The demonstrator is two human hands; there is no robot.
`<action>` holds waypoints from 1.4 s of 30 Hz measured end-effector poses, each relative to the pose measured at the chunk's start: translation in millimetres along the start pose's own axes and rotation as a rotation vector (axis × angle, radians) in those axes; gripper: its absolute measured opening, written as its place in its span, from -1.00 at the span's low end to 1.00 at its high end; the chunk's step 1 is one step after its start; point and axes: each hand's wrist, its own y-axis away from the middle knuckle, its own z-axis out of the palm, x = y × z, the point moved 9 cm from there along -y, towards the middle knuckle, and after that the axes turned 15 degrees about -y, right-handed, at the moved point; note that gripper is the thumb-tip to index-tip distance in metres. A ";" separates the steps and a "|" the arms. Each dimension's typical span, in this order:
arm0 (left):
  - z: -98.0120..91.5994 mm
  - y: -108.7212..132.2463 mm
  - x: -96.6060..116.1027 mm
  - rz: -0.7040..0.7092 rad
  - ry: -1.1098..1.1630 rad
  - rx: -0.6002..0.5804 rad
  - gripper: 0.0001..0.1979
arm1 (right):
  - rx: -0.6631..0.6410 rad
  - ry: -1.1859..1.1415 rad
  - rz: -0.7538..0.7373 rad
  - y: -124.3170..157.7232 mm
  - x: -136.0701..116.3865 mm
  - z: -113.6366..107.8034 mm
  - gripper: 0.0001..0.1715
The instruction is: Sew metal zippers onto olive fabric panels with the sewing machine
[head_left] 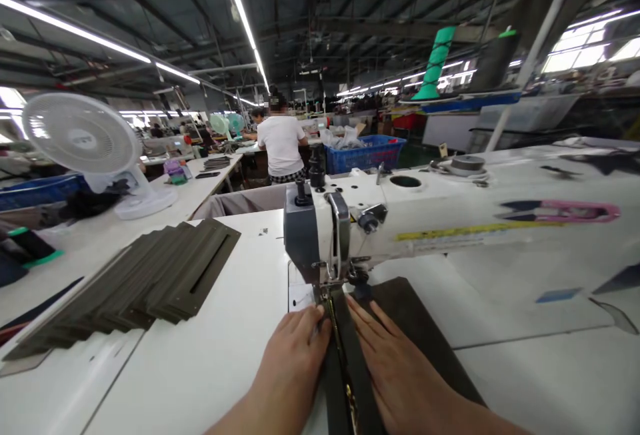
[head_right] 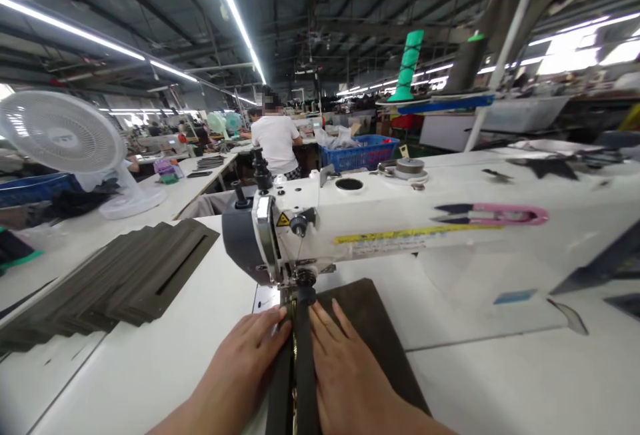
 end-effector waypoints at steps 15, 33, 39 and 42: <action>10.9 -4.9 2.8 0.034 -0.010 -0.213 -0.76 | -0.020 -0.019 0.059 -0.7 -1.1 -3.7 -0.35; 16.3 -11.7 0.0 0.118 0.002 -0.236 -0.77 | 0.018 -0.085 0.016 2.1 -5.4 -15.3 -0.44; 17.1 -6.6 -5.7 0.058 0.052 -0.226 -0.71 | 0.322 0.007 -0.241 37.0 -58.2 -16.7 -0.86; 16.2 -6.0 -8.8 0.022 0.099 -0.226 -0.69 | 0.272 0.072 -0.262 33.9 -73.0 -7.4 -0.84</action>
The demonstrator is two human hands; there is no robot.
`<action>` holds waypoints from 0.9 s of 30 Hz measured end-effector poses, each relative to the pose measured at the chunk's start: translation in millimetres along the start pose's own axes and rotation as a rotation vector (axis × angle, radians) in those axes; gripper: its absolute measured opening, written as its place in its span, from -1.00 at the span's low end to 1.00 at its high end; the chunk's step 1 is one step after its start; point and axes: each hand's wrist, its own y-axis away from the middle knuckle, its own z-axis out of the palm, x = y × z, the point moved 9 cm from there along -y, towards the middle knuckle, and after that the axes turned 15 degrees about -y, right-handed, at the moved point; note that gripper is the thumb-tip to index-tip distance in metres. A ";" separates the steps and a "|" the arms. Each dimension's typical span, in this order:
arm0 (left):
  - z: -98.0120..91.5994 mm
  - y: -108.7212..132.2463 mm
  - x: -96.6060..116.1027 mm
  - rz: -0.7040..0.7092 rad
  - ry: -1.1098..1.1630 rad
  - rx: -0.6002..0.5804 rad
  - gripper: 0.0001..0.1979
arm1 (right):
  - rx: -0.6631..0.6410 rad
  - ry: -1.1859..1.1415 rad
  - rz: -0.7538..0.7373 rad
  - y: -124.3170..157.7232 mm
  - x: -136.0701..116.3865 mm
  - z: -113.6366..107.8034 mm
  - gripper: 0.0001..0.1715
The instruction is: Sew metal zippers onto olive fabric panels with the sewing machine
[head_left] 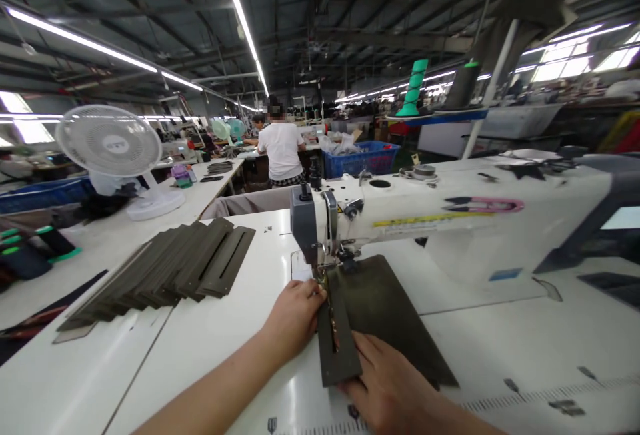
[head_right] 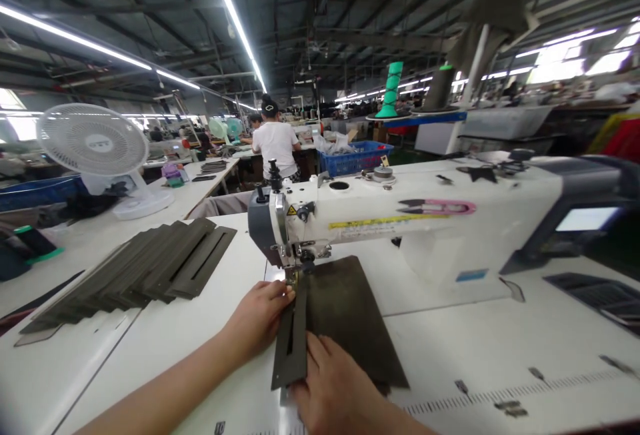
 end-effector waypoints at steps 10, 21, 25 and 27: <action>-17.6 22.6 20.2 -0.027 0.012 0.092 -0.82 | 0.025 -0.006 0.001 -6.9 -16.0 -7.5 -0.64; -21.6 18.0 23.5 0.019 -0.033 0.229 -0.91 | 0.125 0.086 -0.060 4.5 0.4 13.7 -0.71; -19.0 13.1 19.1 0.043 -0.042 0.271 -0.92 | 0.182 0.094 -0.098 2.0 6.8 17.1 -0.69; -17.7 9.3 17.0 0.058 -0.046 0.280 -0.92 | 0.194 0.068 -0.078 -1.5 13.2 16.0 -0.68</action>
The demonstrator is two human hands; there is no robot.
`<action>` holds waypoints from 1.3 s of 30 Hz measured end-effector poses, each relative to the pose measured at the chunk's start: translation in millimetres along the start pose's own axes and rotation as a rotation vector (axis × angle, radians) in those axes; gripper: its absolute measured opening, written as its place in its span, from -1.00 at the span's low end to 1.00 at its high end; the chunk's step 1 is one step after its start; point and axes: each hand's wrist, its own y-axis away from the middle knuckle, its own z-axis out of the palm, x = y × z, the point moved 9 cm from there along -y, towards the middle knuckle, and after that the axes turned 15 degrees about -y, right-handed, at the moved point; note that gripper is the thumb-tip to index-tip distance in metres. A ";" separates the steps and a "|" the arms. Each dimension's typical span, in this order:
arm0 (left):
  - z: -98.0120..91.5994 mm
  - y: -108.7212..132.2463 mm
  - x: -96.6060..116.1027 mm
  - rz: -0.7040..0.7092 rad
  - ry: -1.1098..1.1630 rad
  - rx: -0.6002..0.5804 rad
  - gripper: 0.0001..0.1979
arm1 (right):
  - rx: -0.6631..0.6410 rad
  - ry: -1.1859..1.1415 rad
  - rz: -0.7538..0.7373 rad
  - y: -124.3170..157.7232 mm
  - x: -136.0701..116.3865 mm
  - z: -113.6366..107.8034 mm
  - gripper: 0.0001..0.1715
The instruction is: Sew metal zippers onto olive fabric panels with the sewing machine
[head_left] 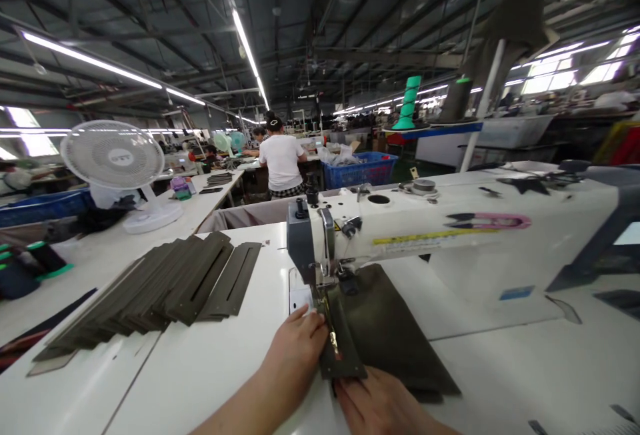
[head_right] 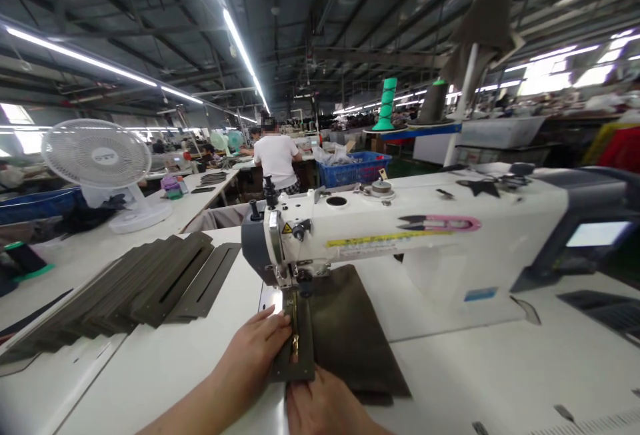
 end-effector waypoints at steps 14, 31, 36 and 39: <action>32.9 -9.0 -29.4 -0.098 0.033 -0.160 -0.84 | -0.105 -0.136 0.098 -22.1 34.3 3.2 -0.74; 32.9 -0.5 -28.6 -0.257 0.124 -0.290 -0.82 | -0.276 -0.190 0.518 -27.7 84.5 5.7 -0.79; 31.1 -2.9 -31.1 -0.270 0.115 -0.279 -0.83 | -0.327 -0.173 0.469 -37.9 90.8 14.4 -0.80; 24.9 -1.1 -34.3 -0.300 0.065 -0.270 -0.77 | -0.325 -0.210 0.612 -36.2 108.4 16.2 -0.78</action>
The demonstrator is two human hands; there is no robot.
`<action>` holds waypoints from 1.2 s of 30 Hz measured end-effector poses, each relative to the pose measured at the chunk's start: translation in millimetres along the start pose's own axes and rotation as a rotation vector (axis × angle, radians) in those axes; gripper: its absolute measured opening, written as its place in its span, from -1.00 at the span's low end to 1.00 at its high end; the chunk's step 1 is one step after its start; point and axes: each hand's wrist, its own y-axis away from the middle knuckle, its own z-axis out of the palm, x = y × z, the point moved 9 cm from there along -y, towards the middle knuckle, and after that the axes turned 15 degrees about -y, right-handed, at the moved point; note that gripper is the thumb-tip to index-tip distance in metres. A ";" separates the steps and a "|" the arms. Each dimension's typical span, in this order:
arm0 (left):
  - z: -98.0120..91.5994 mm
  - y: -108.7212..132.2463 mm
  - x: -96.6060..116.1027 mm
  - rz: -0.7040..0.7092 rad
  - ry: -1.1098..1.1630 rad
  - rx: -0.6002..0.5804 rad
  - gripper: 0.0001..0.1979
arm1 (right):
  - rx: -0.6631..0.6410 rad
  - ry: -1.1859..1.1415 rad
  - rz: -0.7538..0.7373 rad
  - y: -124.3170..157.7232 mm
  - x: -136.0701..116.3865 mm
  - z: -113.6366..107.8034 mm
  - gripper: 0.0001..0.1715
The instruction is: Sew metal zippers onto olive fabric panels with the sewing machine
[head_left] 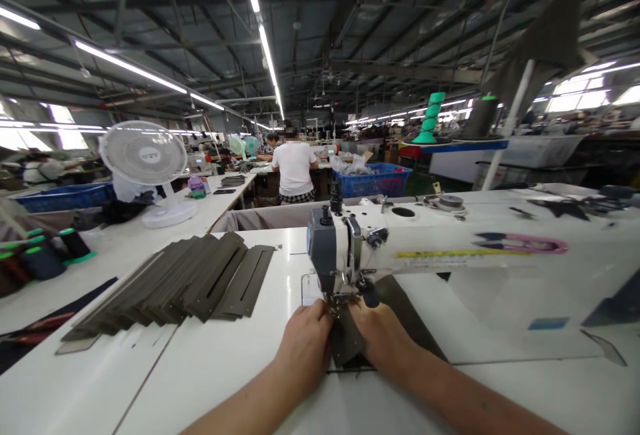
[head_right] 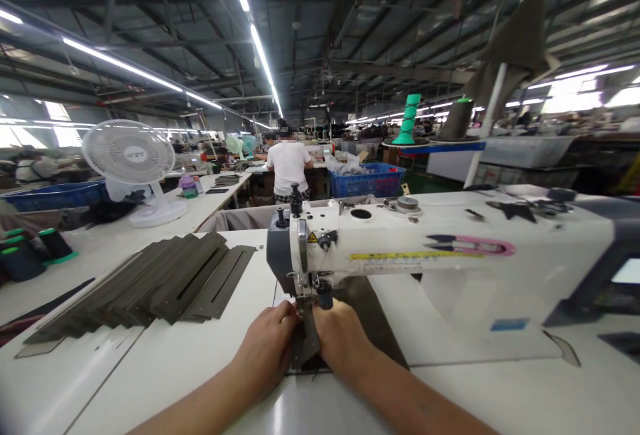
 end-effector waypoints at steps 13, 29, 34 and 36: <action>-32.4 32.6 40.5 0.424 0.124 0.254 -0.85 | 0.035 -0.574 0.129 -2.9 30.2 -1.3 -0.81; -23.6 23.3 27.7 0.315 0.197 0.235 -0.78 | 0.090 -0.184 0.183 -4.0 37.9 -7.3 -0.75; -21.9 22.6 30.2 0.337 0.170 0.230 -0.78 | 0.092 -0.006 0.294 -5.9 45.0 -7.1 -0.73; -21.8 22.6 31.3 0.349 0.164 0.235 -0.78 | 0.081 0.053 0.339 -4.4 45.0 -7.1 -0.73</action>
